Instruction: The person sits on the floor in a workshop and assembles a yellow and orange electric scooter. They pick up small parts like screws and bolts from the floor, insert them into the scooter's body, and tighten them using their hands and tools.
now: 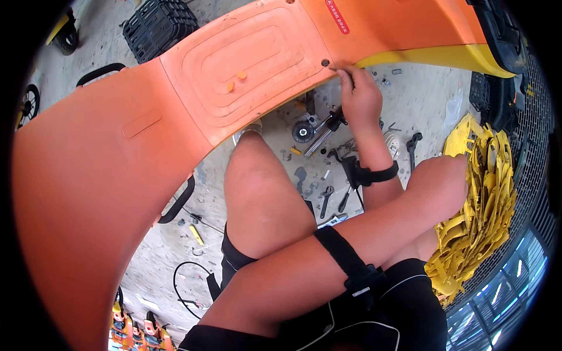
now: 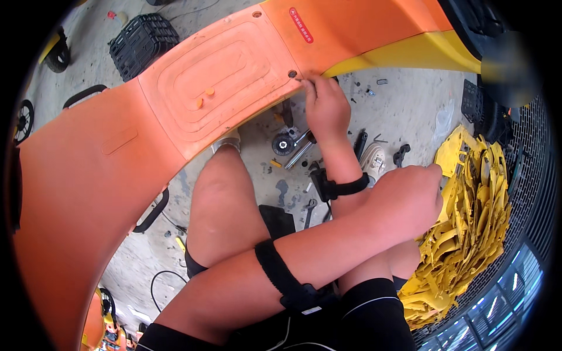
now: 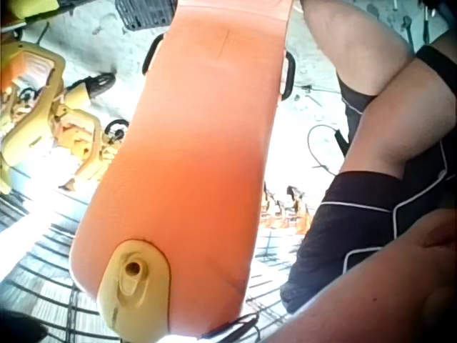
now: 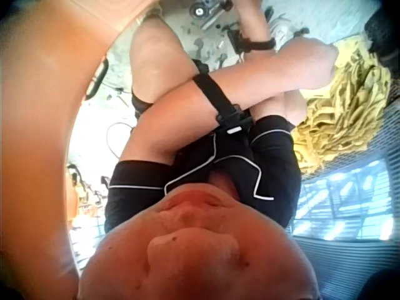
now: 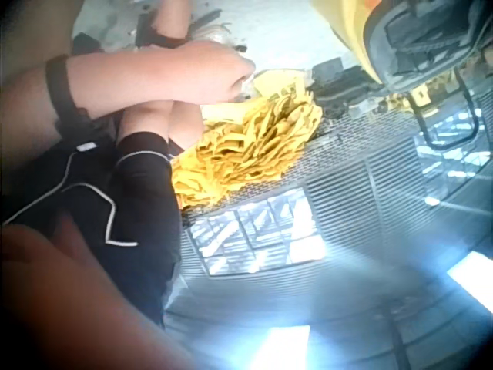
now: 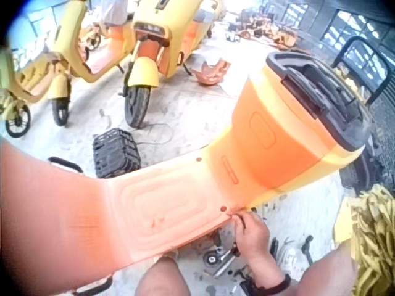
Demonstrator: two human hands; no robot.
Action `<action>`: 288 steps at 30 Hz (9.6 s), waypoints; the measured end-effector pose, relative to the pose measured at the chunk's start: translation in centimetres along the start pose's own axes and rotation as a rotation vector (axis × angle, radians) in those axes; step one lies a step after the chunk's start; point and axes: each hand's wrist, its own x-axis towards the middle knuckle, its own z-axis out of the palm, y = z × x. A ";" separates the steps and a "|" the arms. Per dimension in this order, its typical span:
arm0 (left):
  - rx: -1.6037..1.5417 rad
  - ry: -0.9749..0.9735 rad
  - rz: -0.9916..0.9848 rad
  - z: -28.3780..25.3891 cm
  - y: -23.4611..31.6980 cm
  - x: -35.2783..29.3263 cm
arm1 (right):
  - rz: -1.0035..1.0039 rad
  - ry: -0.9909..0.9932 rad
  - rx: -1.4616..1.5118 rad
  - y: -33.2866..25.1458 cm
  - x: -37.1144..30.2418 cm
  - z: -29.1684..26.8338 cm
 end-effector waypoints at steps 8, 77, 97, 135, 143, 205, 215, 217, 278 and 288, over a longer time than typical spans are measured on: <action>-0.024 0.058 0.014 0.1 -0.6 -0.7 | -0.040 -0.103 -0.256 -0.6 1.7 0.7; -0.305 0.169 -0.079 -0.4 0.5 0.9 | -0.402 -0.356 -0.407 -0.7 5.4 0.8; -0.286 0.187 -0.062 -0.5 0.1 0.7 | -0.576 -0.277 -0.469 0.0 4.8 0.9; -0.304 0.223 -0.047 -0.7 0.2 0.6 | -0.383 -0.409 -0.664 -1.5 5.0 1.4; -0.327 0.230 -0.065 -0.4 0.2 0.6 | -0.257 -0.438 -0.618 -1.5 5.1 1.1; -0.387 0.281 -0.061 -0.4 0.6 0.4 | -0.426 -0.448 -0.571 -0.2 5.3 0.9; -0.373 0.344 -0.039 -0.8 -0.3 0.4 | -0.295 -0.569 -0.672 -2.8 6.0 2.1; -0.388 0.323 -0.042 -0.6 0.1 0.4 | -0.232 -0.594 -0.642 -2.9 6.2 1.2; -0.386 0.315 -0.021 0.2 0.5 1.2 | -0.271 -0.600 -0.369 -1.1 6.4 0.1; -0.415 0.306 -0.029 0.4 0.7 1.5 | -0.410 -0.556 -0.509 -2.0 6.0 -0.9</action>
